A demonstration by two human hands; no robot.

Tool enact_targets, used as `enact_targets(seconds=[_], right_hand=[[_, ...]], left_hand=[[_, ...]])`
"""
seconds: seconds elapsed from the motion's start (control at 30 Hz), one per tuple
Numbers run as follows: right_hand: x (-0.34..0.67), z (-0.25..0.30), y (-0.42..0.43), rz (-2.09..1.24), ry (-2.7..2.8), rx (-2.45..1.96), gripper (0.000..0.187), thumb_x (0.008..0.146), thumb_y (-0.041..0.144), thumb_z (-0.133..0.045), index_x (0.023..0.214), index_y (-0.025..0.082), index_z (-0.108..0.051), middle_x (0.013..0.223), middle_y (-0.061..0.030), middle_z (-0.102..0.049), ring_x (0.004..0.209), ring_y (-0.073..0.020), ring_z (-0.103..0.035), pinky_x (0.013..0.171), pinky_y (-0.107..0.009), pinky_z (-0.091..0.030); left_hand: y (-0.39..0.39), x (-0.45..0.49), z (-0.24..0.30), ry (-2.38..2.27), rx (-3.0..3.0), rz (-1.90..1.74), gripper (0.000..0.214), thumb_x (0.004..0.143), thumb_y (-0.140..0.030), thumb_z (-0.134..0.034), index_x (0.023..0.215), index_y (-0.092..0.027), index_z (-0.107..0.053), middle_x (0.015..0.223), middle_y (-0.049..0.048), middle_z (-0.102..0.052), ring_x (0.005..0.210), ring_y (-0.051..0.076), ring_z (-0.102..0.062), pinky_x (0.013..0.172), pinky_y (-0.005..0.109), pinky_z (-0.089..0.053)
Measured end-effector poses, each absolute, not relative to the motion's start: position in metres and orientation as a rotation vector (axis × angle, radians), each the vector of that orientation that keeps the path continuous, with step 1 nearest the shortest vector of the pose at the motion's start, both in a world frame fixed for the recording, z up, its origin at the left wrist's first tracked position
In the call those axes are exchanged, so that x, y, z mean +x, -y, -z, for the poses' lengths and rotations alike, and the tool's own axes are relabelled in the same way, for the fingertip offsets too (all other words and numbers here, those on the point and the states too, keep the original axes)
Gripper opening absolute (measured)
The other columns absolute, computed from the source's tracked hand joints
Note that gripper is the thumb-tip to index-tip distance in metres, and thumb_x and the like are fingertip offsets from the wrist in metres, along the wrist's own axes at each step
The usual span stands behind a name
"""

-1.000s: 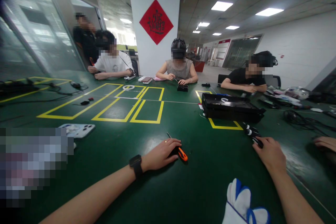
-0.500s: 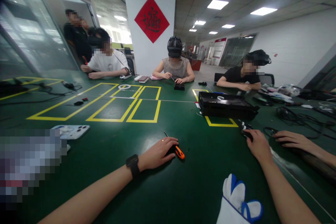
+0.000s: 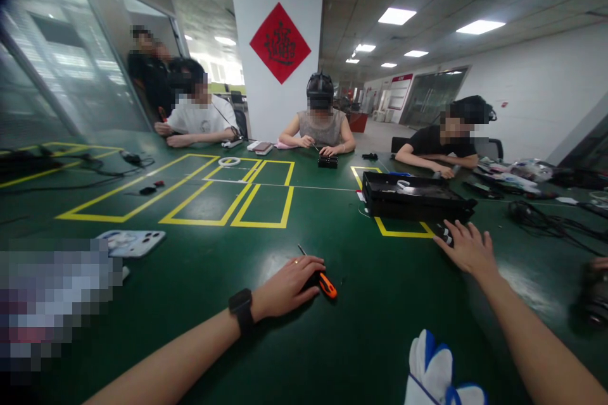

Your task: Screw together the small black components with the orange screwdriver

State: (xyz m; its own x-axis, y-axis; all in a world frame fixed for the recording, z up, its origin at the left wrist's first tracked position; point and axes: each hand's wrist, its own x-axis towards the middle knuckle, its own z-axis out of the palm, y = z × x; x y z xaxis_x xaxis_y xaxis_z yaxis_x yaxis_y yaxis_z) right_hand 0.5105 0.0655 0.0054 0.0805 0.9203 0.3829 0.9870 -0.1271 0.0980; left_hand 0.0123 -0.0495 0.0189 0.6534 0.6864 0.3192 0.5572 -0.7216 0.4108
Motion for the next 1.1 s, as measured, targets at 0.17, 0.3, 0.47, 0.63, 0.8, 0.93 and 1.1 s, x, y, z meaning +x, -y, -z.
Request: enact_targets(seconds=[0.17,0.3,0.47,0.63,0.8,0.93,1.1], right_hand=[[0.51,-0.006,-0.092,0.122,2.058,-2.155,0.068,0.081,0.055,-0.035,0.131,0.01,-0.037,0.129,-0.0213,-0.043,0.119,-0.0311,-0.04,0.097,-0.044,-0.03],[0.456,-0.001,-0.088,0.065,2.226,-1.993,0.066,0.08,0.056,-0.038,0.134,0.017,-0.033,0.134,-0.0124,-0.04,0.121,-0.0236,-0.039,0.1,-0.035,-0.031],[0.317,-0.003,-0.063,-0.104,2.463,-1.482,0.061,0.083,0.053,-0.037,0.137,0.029,-0.024,0.141,-0.0054,-0.029,0.128,-0.0253,-0.028,0.103,-0.045,-0.027],[0.163,-0.013,-0.084,-0.295,2.571,-1.135,0.058,0.081,0.049,-0.045,0.132,0.023,-0.035,0.14,-0.0073,-0.033,0.129,-0.0273,-0.026,0.105,-0.047,-0.022],[0.031,-0.01,-0.118,-0.306,2.53,-1.094,0.064,0.079,0.053,-0.043,0.131,0.019,-0.037,0.139,-0.0067,-0.034,0.127,-0.0294,-0.029,0.103,-0.044,-0.023],[-0.037,-0.003,-0.114,-0.315,2.498,-1.024,0.069,0.075,0.064,-0.03,0.129,0.021,-0.04,0.137,0.0043,-0.039,0.125,-0.0295,-0.03,0.099,-0.039,-0.027],[-0.055,-0.009,-0.104,-0.303,2.404,-1.019,0.07,0.077,0.066,-0.018,0.129,0.024,-0.038,0.137,0.0048,-0.039,0.125,-0.0299,-0.028,0.099,-0.044,-0.022]], left_hand=[[0.051,0.014,-0.016,-1.067,2.676,-0.651,0.047,0.081,-0.04,-0.048,0.123,-0.021,-0.039,0.143,0.0106,-0.023,0.133,0.027,-0.017,0.105,0.047,-0.021],[0.052,0.015,-0.017,-0.959,2.716,-0.608,0.055,0.081,-0.045,-0.046,0.128,-0.021,-0.033,0.144,0.01,-0.021,0.134,0.026,-0.015,0.106,0.046,-0.019],[0.051,0.015,-0.017,-0.833,2.726,-0.567,0.059,0.082,-0.045,-0.043,0.133,-0.02,-0.027,0.139,0.0098,-0.035,0.132,0.023,-0.023,0.107,0.043,-0.021],[0.05,0.015,-0.019,-0.841,2.725,-0.576,0.061,0.081,-0.044,-0.046,0.133,-0.018,-0.027,0.135,0.01,-0.04,0.128,0.024,-0.03,0.106,0.042,-0.023],[0.051,0.014,-0.018,-0.793,2.742,-0.609,0.057,0.081,-0.04,-0.047,0.13,-0.016,-0.032,0.135,0.0107,-0.04,0.126,0.026,-0.033,0.107,0.042,-0.022],[0.05,0.012,-0.008,-0.742,2.775,-0.605,0.052,0.087,-0.032,-0.037,0.135,-0.018,-0.024,0.142,0.0065,-0.031,0.13,0.025,-0.028,0.109,0.039,-0.02],[0.047,0.008,-0.002,-0.7,2.82,-0.523,0.062,0.085,-0.032,-0.04,0.138,-0.012,-0.014,0.144,0.0104,-0.025,0.133,0.025,-0.016,0.111,0.042,-0.015]])
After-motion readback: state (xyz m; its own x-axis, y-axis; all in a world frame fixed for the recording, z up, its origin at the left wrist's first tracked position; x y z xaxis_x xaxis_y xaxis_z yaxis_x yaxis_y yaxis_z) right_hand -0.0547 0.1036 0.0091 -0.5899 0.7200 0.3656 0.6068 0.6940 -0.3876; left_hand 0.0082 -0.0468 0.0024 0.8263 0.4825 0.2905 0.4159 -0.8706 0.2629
